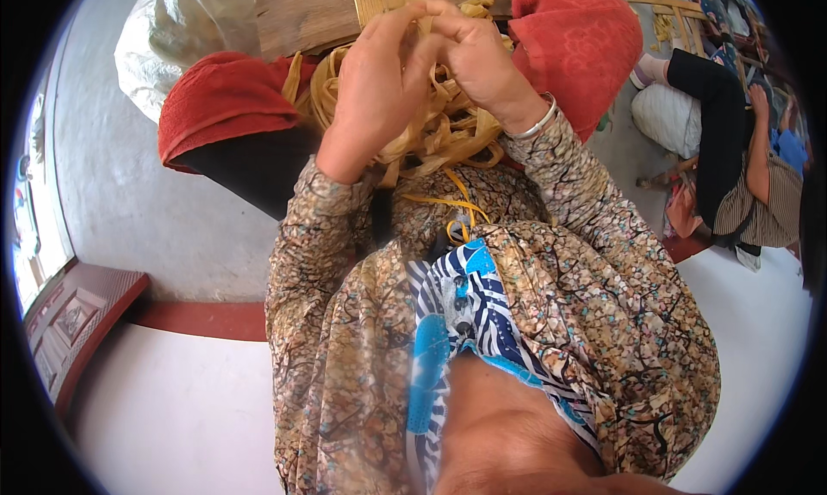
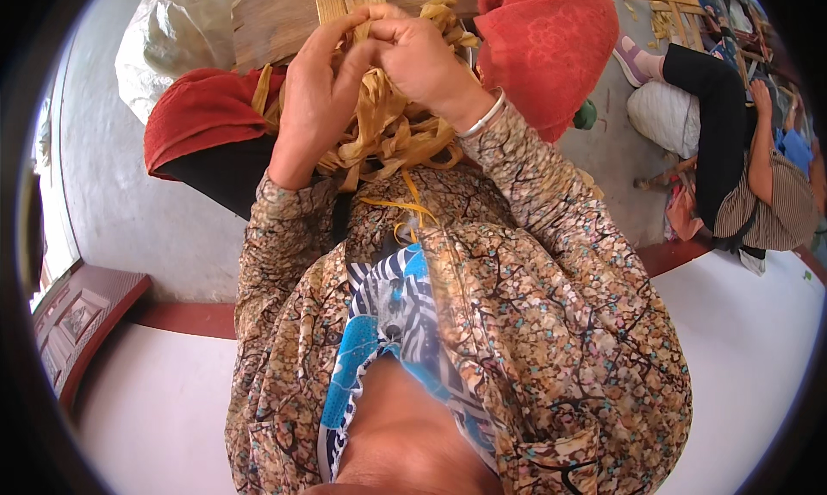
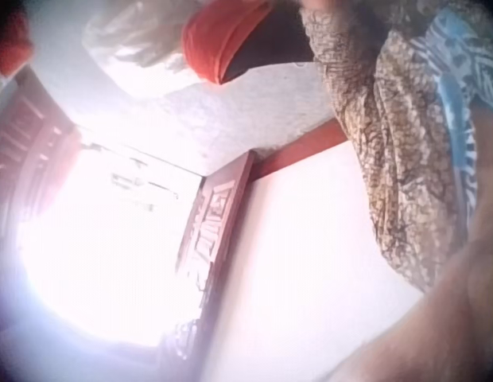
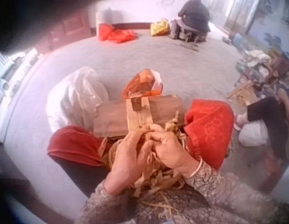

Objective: The person weaves a basket by hand, interlacing long tan strips of material around a wooden frame. They repeatedly pull, tuck, and tighten the strips to form the basket structure.

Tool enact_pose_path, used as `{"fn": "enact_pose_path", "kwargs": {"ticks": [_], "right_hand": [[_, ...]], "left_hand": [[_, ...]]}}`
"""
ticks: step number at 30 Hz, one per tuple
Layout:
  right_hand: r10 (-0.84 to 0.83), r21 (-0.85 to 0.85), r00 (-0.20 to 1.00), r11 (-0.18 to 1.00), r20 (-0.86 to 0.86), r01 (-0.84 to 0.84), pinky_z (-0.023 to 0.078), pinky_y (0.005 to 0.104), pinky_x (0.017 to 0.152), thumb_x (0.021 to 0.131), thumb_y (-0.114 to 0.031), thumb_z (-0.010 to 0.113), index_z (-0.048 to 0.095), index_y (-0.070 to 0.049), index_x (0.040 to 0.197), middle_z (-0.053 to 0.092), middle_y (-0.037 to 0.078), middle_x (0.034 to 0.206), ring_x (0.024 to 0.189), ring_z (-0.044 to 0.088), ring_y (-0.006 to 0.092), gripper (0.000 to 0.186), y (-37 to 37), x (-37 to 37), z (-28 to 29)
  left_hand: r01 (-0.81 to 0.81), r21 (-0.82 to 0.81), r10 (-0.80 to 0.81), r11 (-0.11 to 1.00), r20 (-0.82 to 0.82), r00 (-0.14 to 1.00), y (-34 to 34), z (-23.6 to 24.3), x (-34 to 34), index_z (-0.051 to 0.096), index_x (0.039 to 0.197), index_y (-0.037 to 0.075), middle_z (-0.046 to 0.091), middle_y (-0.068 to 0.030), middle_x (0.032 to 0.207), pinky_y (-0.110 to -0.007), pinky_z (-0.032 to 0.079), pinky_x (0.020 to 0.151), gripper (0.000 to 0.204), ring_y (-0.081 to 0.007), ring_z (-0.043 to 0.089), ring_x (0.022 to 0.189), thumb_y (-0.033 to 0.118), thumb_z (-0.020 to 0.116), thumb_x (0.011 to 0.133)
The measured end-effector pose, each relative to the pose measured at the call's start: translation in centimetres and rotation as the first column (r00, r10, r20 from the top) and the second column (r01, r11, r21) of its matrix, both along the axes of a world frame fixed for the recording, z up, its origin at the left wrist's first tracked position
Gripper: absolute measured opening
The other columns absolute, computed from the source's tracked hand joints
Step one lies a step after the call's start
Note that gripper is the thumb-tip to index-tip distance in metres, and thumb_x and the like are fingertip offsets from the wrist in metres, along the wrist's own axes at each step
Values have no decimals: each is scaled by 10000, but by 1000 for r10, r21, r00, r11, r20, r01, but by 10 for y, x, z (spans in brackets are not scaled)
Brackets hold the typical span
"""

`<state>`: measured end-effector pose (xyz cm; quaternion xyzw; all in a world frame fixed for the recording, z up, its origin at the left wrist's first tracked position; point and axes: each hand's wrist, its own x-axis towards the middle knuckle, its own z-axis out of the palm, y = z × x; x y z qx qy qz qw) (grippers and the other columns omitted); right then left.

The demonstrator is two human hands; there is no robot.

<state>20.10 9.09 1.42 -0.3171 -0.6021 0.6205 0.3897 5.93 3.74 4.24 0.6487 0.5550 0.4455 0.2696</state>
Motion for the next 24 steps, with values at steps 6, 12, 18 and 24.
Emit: {"fn": "enact_pose_path", "kwargs": {"ticks": [6, 12, 18, 24], "right_hand": [[-351, 737, 927, 660, 130, 146, 470, 318, 860, 785, 9, 652, 657, 28, 877, 591, 131, 1110, 990, 579, 280, 94, -2, -7, 7], [-267, 328, 959, 901, -97, 284, 470, 274, 833, 835, -4, 649, 681, 47, 896, 591, 83, 1118, 989, 570, 167, 86, 5, -13, -2], [-147, -8, 988, 989, -52, 147, 493, 212, 753, 903, -135, 642, 695, 0, 987, 666, 38, 997, 853, 609, 92, 168, 6, 0, 11], [-162, 419, 913, 908, 375, -11, 487, 206, 744, 911, -87, 625, 629, 6, 1061, 649, 32, 972, 843, 607, 87, 176, 10, 18, 42]], "left_hand": [[-26, -326, 200, 945, 515, 833, 14, -33, 2, 587, 1029, 4, 587, -74, 731, -285, 421, 515, 242, -161, 542, 621, 222, 522, 948], [237, -593, 515, 769, 795, 321, -23, -9, 7, 593, 1028, 42, 543, -15, 715, -183, 228, 401, 225, -40, 335, 463, 235, 483, 998], [-140, -118, 154, 983, 121, 981, -45, -33, -22, 631, 948, 18, 606, -55, 724, -283, 458, 561, 101, -190, 599, 637, 106, 608, 904], [-75, 250, 174, 965, -404, 898, -27, -17, -26, 642, 967, 64, 616, -93, 783, -329, 482, 596, 126, -265, 622, 709, 87, 654, 844]]}}
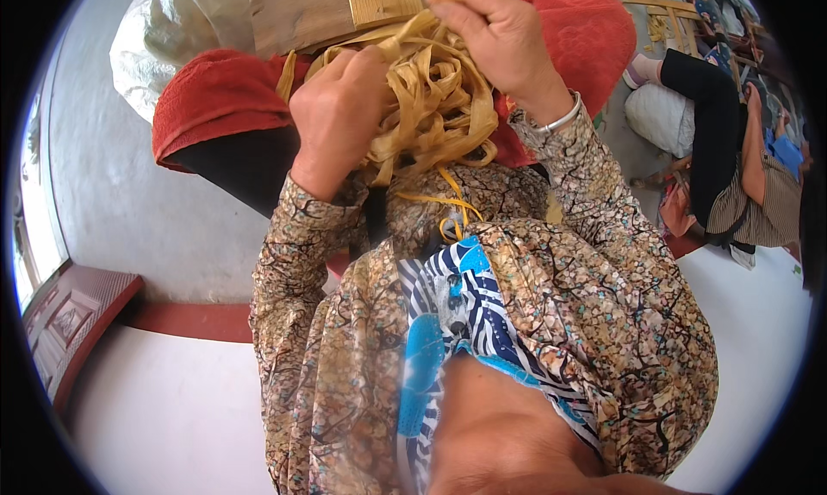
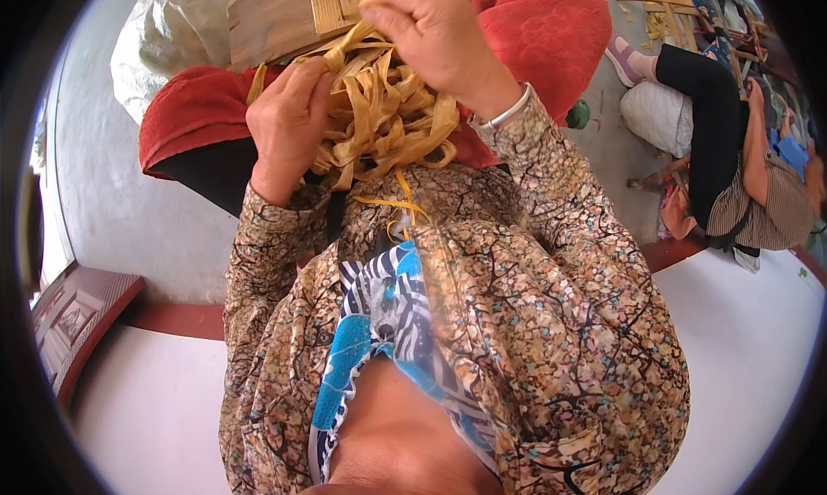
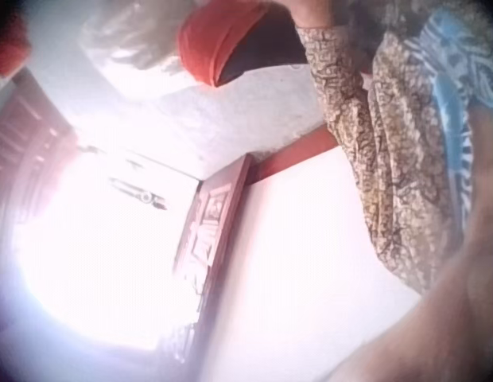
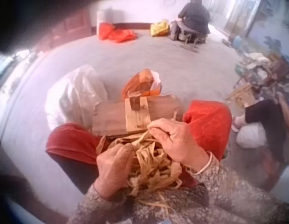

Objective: The person weaves a basket by hand, interlacing long tan strips of material around a wooden frame. They repeatedly pull, tuck, and tighten the strips to form the basket structure.

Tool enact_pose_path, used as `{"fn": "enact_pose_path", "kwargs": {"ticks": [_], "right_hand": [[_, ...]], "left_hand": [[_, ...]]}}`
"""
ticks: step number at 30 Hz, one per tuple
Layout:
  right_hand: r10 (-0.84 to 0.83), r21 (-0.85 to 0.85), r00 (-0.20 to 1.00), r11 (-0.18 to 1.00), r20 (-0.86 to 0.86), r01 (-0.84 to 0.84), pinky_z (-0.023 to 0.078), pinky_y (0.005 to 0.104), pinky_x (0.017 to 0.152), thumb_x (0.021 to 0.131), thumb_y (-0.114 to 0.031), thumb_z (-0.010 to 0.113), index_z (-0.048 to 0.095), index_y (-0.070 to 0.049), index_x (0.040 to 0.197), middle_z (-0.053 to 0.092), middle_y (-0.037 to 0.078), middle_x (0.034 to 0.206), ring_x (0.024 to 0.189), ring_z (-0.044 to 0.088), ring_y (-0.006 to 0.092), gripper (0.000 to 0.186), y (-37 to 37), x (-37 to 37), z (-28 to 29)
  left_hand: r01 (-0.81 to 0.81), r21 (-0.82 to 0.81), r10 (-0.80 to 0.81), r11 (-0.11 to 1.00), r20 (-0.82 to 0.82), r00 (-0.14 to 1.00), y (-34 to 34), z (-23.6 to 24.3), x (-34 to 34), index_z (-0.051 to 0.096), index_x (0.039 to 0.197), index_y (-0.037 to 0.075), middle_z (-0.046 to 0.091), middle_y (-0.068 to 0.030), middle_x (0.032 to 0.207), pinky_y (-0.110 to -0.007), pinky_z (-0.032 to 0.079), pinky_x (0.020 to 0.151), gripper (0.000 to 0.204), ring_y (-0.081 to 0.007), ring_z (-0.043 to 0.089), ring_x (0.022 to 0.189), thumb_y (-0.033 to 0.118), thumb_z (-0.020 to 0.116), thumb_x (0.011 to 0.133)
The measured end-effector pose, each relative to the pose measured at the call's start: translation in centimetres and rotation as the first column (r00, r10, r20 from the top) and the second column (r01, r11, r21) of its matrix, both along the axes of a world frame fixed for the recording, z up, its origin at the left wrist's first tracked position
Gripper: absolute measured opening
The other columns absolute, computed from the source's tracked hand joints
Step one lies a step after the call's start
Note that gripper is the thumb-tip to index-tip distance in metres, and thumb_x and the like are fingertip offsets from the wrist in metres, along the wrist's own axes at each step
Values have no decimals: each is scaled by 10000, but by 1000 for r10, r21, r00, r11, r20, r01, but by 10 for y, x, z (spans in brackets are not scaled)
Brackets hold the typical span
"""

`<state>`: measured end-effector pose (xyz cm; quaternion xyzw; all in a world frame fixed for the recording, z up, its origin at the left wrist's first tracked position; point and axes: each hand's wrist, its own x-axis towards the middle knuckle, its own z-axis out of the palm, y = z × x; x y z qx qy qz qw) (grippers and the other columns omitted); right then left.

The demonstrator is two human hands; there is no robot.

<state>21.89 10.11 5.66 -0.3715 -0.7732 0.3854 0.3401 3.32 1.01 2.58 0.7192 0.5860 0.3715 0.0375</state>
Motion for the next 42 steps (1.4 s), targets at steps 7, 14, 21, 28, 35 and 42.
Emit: {"fn": "enact_pose_path", "kwargs": {"ticks": [7, 14, 21, 28, 35, 42], "right_hand": [[92, -297, 972, 942, -217, -155, 516, 214, 705, 907, -84, 635, 633, 2, 1076, 677, 26, 891, 799, 628, 75, 190, -2, -7, -40], [26, -466, 931, 860, -365, -207, 526, 200, 695, 894, -54, 635, 588, -4, 1065, 661, 34, 904, 802, 631, 70, 185, -5, -15, -30], [191, -209, 784, 902, -590, -377, 490, 192, 712, 933, -48, 576, 577, 7, 1120, 616, 27, 952, 819, 585, 67, 195, 13, -36, 47], [441, 138, 728, 888, -525, -438, 516, 203, 592, 896, -123, 663, 627, -9, 1103, 673, 63, 817, 653, 609, 81, 239, 43, -20, 124], [168, -37, 962, 983, -213, -180, 519, 305, 647, 911, -80, 566, 565, -12, 1038, 661, 84, 839, 751, 658, 169, 145, -14, -7, 7], [48, 172, 996, 983, 75, -60, 501, 323, 655, 895, -53, 545, 605, -61, 1025, 637, 129, 837, 751, 657, 243, 143, -30, 0, -30]], "left_hand": [[45, 161, -21, 986, -146, 989, 22, -5, 5, 584, 886, 80, 540, -60, 725, -359, 461, 561, 127, -263, 575, 651, 47, 664, 793], [66, 210, -21, 976, -211, 977, 23, 7, 6, 541, 837, 81, 519, -42, 751, -338, 463, 551, 112, -225, 570, 671, 83, 601, 742], [123, 336, -10, 934, -318, 948, 31, 99, -2, 557, 855, 139, 539, -16, 727, -312, 434, 475, 113, -183, 573, 608, 94, 619, 771], [316, 602, -63, 734, -403, 913, 44, 185, 0, 613, 870, -7, 553, -79, 705, -307, 440, 519, 78, -207, 559, 594, -14, 614, 793], [245, 241, -157, 939, -335, 929, 12, 57, 16, 525, 791, 97, 503, -30, 728, -311, 451, 524, 127, -187, 570, 673, 91, 619, 707], [102, 4, -102, 995, 95, 990, -10, 19, 46, 596, 841, 51, 575, -106, 713, -359, 471, 558, 75, -295, 587, 617, 6, 638, 797]]}}
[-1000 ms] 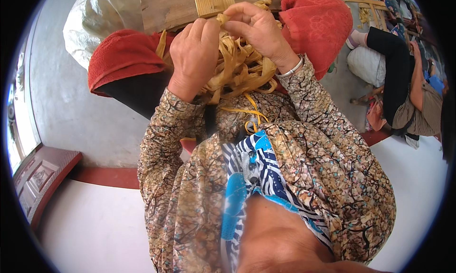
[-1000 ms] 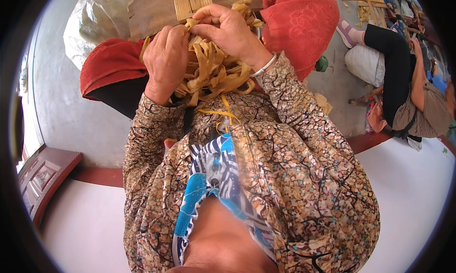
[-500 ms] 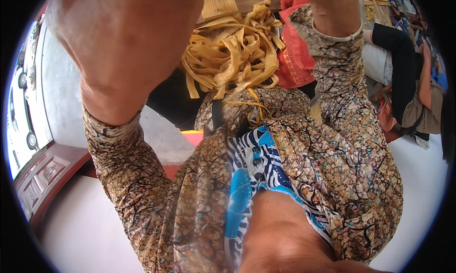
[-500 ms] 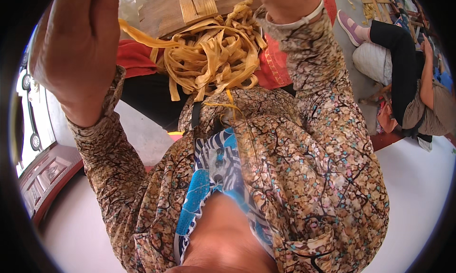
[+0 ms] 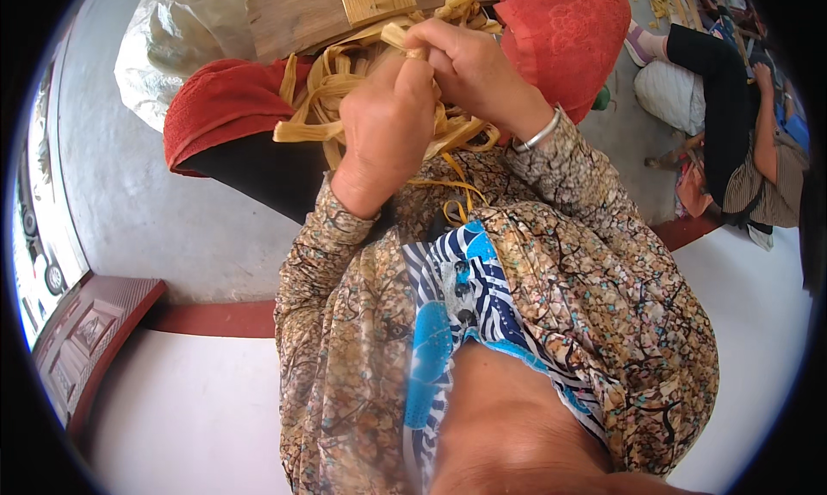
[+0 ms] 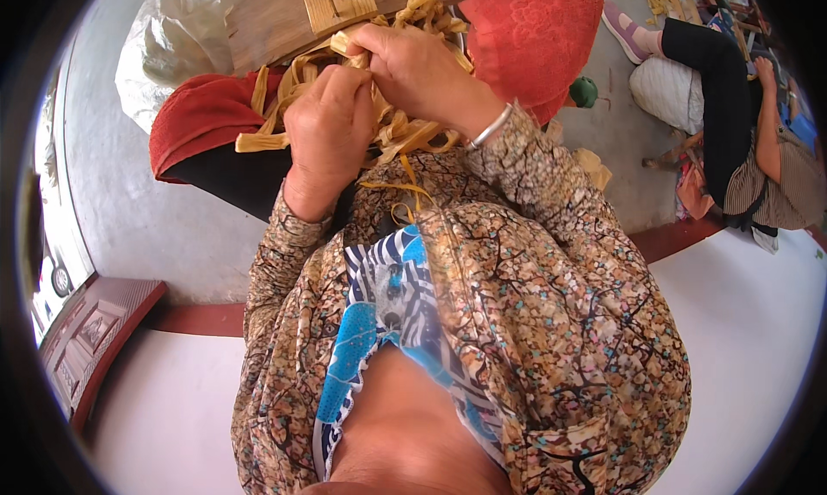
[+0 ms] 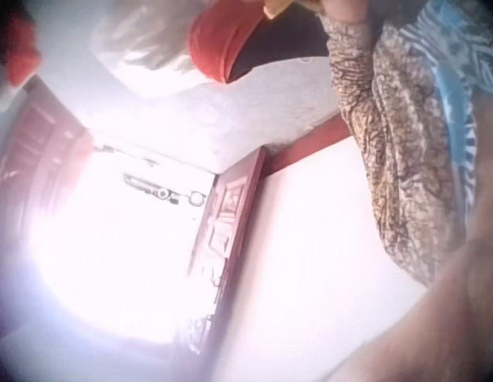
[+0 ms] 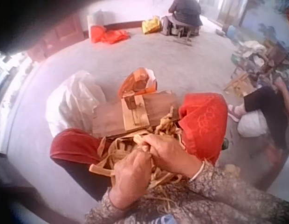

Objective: The person weaves a basket by hand, interlacing long tan strips of material around a wooden frame. They repeatedly pull, tuck, and tighten the strips to form the basket structure.

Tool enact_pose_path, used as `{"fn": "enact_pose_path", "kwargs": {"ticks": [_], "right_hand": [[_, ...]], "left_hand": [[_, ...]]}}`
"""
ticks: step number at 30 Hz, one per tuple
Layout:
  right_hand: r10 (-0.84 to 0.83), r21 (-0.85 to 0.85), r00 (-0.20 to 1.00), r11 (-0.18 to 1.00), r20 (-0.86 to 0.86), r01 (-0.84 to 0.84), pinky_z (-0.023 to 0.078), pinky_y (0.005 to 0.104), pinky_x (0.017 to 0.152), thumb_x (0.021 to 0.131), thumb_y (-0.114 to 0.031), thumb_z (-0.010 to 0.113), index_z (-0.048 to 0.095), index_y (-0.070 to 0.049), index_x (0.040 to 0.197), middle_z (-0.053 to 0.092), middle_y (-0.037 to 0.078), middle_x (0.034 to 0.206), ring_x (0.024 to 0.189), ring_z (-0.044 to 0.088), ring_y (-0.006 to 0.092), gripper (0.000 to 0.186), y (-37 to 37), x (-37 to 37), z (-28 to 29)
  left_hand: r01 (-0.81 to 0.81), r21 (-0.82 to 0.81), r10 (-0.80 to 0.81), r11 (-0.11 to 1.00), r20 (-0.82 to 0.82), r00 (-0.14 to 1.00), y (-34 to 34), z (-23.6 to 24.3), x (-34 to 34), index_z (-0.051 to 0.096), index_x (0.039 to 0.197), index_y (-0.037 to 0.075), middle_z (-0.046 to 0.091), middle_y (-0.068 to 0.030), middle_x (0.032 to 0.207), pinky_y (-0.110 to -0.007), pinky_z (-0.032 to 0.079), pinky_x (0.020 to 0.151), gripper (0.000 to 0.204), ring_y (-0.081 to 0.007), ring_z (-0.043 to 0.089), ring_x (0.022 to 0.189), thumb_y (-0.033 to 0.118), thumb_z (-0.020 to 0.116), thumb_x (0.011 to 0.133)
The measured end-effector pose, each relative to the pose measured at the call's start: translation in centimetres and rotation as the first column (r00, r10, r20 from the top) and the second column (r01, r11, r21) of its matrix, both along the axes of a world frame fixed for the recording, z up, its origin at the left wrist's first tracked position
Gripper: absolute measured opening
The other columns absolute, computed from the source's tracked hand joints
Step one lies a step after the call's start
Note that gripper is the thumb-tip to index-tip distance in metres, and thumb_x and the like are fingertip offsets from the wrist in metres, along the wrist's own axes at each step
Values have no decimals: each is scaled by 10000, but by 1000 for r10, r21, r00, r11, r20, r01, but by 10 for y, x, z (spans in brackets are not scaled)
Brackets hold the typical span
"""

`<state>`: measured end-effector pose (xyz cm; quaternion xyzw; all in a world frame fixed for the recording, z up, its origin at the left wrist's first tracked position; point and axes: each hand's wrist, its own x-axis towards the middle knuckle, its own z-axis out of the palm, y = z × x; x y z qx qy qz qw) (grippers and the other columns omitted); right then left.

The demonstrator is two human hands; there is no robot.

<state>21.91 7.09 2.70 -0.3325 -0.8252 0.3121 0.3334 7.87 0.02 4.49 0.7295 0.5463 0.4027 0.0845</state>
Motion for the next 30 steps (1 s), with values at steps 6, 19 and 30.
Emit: {"fn": "enact_pose_path", "kwargs": {"ticks": [6, 19, 30], "right_hand": [[51, 108, 992, 992, 113, -63, 495, 314, 824, 878, -57, 579, 625, -70, 1064, 631, 128, 1080, 998, 629, 247, 193, 18, 11, -14], [390, -17, 869, 914, 305, -405, 468, 422, 612, 901, -229, 576, 594, -50, 871, 588, 137, 732, 694, 598, 345, 182, 42, 12, 21], [189, -613, 972, 754, -139, -234, 471, 208, 622, 989, -180, 500, 619, -18, 1076, 614, -6, 814, 688, 562, 57, 220, 73, 0, -1]], "left_hand": [[-7, -281, 91, 960, 285, 954, 4, -10, -21, 612, 864, 33, 629, -125, 743, -332, 488, 565, 38, -252, 623, 637, 70, 617, 854], [518, -538, 62, 664, 731, 679, 35, -15, -59, 623, 947, 37, 533, 76, 750, -158, 340, 545, 95, 3, 427, 637, 128, 596, 936], [397, -566, 211, 723, 728, 653, 72, -17, -75, 648, 1060, 9, 556, 49, 740, -160, 303, 490, 197, -5, 415, 570, 156, 578, 948]]}}
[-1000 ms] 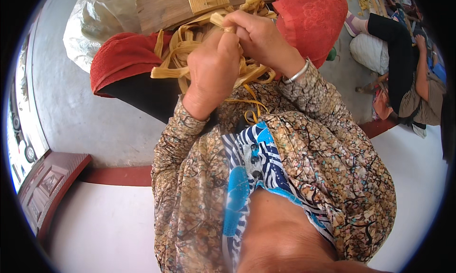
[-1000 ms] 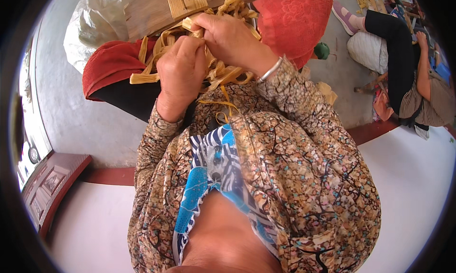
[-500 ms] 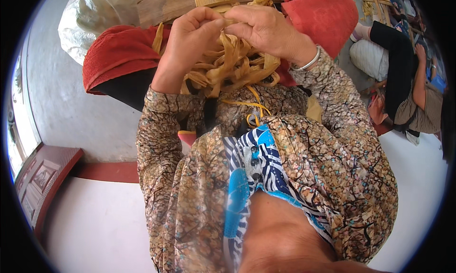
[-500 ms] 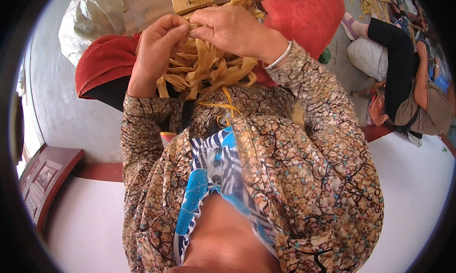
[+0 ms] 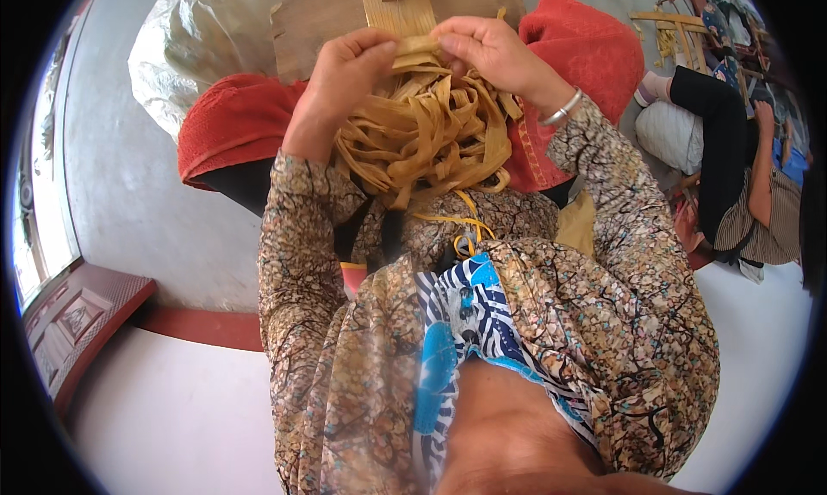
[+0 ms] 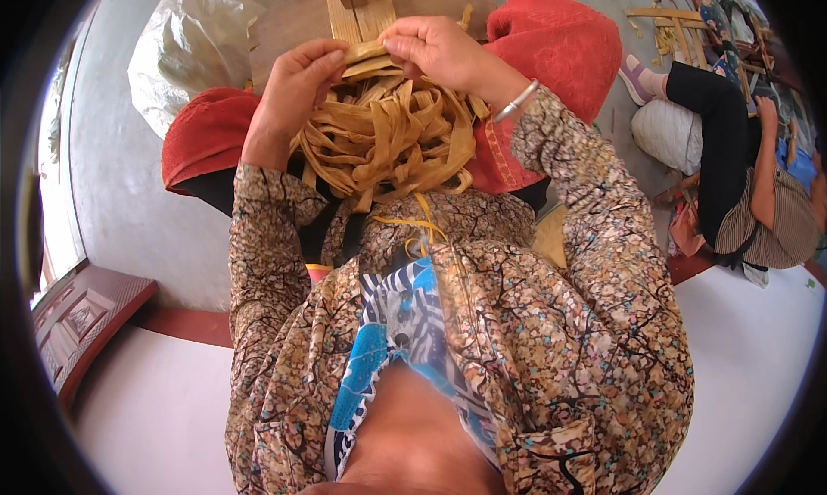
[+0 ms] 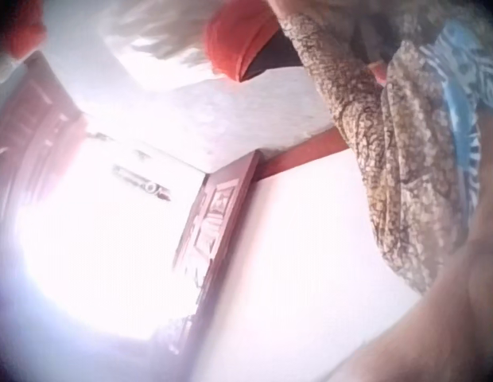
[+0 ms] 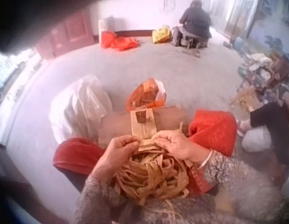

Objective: The person weaves a basket by hand, interlacing long tan strips of material around a wooden frame. They repeatedly pull, tuck, and tighten the strips to form the basket structure.

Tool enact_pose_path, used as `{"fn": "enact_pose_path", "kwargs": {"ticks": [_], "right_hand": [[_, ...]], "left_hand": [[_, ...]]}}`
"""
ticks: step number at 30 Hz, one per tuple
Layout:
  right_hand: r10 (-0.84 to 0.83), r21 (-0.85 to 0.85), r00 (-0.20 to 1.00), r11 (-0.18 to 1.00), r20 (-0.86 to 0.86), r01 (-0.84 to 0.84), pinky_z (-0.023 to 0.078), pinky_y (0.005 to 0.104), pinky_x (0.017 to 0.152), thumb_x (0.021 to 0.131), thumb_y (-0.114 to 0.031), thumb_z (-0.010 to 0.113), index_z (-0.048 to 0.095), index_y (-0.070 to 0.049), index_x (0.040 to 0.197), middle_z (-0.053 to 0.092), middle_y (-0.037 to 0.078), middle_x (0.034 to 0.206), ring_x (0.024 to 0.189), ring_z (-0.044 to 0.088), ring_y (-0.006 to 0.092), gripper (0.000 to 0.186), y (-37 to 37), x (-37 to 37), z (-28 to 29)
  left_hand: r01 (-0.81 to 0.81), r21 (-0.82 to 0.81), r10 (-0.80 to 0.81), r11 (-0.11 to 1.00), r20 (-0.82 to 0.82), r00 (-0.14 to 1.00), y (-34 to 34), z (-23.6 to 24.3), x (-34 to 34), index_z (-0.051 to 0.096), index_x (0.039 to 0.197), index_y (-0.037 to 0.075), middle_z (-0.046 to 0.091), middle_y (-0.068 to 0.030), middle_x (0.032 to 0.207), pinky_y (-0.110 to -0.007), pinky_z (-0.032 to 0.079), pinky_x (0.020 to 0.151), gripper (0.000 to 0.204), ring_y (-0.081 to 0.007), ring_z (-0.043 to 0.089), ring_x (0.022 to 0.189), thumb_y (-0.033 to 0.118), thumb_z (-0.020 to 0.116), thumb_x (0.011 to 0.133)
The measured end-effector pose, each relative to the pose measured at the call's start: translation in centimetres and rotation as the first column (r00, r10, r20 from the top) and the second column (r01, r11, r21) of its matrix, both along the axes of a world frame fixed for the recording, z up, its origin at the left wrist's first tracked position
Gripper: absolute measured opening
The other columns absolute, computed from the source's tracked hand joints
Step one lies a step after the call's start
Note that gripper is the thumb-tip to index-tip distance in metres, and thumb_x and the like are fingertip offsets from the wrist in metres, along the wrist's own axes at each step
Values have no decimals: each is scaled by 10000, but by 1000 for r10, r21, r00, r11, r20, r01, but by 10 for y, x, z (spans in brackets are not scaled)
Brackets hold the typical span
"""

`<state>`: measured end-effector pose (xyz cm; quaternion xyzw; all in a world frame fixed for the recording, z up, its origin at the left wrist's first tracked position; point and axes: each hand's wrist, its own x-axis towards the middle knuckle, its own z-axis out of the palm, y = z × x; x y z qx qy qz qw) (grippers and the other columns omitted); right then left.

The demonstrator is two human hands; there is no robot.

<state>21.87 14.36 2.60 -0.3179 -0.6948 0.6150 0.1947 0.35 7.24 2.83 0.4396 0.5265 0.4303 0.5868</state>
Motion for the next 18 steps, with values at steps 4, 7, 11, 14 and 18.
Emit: {"fn": "enact_pose_path", "kwargs": {"ticks": [4, 7, 11, 14, 18], "right_hand": [[-188, 86, 982, 978, -13, 188, 474, 207, 623, 993, -197, 489, 607, -22, 1070, 608, -5, 838, 679, 542, 50, 225, 15, -17, -7], [-236, 233, 972, 944, -12, 232, 467, 229, 618, 974, -193, 516, 609, -16, 1046, 595, -3, 784, 667, 530, 62, 213, 29, -22, -18], [-275, 295, 961, 920, 20, 257, 451, 273, 616, 947, -189, 541, 616, 9, 978, 592, 25, 730, 658, 528, 99, 214, 36, -23, -27], [-283, 359, 959, 897, 14, 259, 456, 301, 632, 937, -194, 542, 623, 7, 957, 617, 50, 745, 654, 536, 139, 217, 41, -22, -39], [-240, 500, 963, 853, 122, 150, 474, 359, 670, 919, -203, 548, 637, -19, 944, 652, 95, 795, 681, 587, 243, 207, 47, -21, -54]], "left_hand": [[-34, 45, 39, 998, -119, 992, 31, -14, -17, 644, 1101, 4, 566, 29, 766, -171, 317, 490, 223, -23, 408, 556, 139, 555, 946], [-34, 69, 43, 997, -133, 990, 49, -23, -23, 648, 1043, 12, 571, 20, 779, -177, 333, 505, 178, -35, 405, 556, 123, 561, 933], [-39, 103, 57, 994, -179, 982, 61, -33, -24, 645, 985, 27, 571, 22, 756, -176, 335, 517, 139, -34, 425, 584, 132, 582, 921], [-26, 149, 65, 988, -267, 961, 67, -34, -23, 647, 955, 29, 582, 13, 729, -197, 367, 532, 133, -51, 460, 599, 142, 599, 905], [33, 409, 241, 912, -600, 763, 78, -65, -25, 652, 922, 14, 601, -15, 711, -255, 436, 572, 137, -94, 513, 609, 140, 615, 884]]}}
